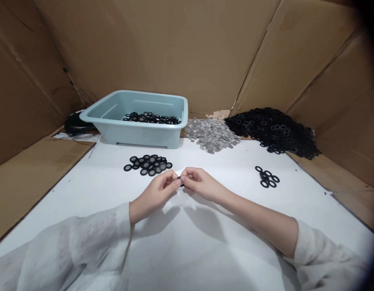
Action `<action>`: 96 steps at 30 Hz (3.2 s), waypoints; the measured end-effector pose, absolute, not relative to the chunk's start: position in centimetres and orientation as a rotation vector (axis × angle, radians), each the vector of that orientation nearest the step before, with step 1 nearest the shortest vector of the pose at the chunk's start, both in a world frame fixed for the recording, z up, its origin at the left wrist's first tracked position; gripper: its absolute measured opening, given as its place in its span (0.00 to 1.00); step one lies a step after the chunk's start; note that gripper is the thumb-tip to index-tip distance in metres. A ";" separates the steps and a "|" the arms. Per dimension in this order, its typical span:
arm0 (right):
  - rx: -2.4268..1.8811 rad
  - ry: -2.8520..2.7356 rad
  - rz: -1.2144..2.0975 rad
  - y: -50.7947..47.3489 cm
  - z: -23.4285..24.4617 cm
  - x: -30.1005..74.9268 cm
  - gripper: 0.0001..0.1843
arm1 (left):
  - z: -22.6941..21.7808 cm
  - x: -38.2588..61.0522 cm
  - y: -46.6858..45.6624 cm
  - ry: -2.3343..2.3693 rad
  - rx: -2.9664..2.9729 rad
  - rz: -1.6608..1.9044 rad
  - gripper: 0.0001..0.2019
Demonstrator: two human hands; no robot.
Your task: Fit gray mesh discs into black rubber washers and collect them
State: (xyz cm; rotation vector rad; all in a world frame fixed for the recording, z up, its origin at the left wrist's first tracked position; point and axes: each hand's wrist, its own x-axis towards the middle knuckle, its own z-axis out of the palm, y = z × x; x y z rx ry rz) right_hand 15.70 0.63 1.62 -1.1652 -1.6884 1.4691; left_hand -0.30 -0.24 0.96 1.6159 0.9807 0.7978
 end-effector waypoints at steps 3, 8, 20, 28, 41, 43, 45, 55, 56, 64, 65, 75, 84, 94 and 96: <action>-1.180 -1.780 1.315 0.4 1.6 15.7 0.07 | 1.1 -0.3 -0.3 0.991 1.572 0.834 0.13; -1.204 -1.755 1.241 0.5 1.9 15.8 0.07 | 1.1 -0.5 -0.2 1.016 1.585 0.855 0.13; -1.147 -1.480 1.678 0.9 1.7 15.5 0.15 | 0.4 -0.7 -0.1 1.041 1.619 0.853 0.16; -1.132 -1.461 1.691 0.6 1.6 15.3 0.10 | 0.5 -0.7 -0.2 1.034 1.772 0.793 0.11; -1.152 -1.507 1.615 0.3 2.1 15.3 0.11 | 1.2 -0.7 -0.4 1.014 1.657 0.862 0.13; -1.144 -1.519 1.610 0.3 1.9 15.3 0.11 | 1.3 -0.7 -0.4 1.011 1.658 0.835 0.14; -1.129 -1.527 1.611 0.4 1.7 15.4 0.11 | 1.3 -0.7 -0.4 1.014 1.666 0.816 0.14; -0.925 -1.573 1.473 0.5 1.6 16.1 0.16 | 0.4 -0.8 -0.2 0.886 1.476 0.871 0.14; -0.912 -1.592 1.438 0.5 1.5 16.0 0.14 | 0.2 -0.8 -0.2 0.878 1.452 0.875 0.13; -0.981 -1.766 1.214 0.0 1.6 15.5 0.12 | 0.3 -0.6 -0.1 0.964 1.518 0.891 0.06; -0.979 -1.788 1.172 -0.1 1.6 15.4 0.13 | 0.4 -0.5 -0.2 0.975 1.526 0.899 0.06; -0.878 -1.749 1.156 -0.4 0.6 15.1 0.11 | 1.2 -0.2 -0.5 1.105 1.452 0.948 0.08; -0.924 -1.776 1.128 -0.3 1.2 15.1 0.12 | 0.9 -0.3 -0.7 1.101 1.592 0.976 0.07; -0.944 -1.699 1.226 -0.2 1.6 15.2 0.11 | 1.3 -0.1 -0.6 1.089 1.582 0.931 0.08; -0.924 -1.619 1.303 -0.1 1.3 15.2 0.10 | 1.2 -0.1 -0.6 1.108 1.506 0.948 0.09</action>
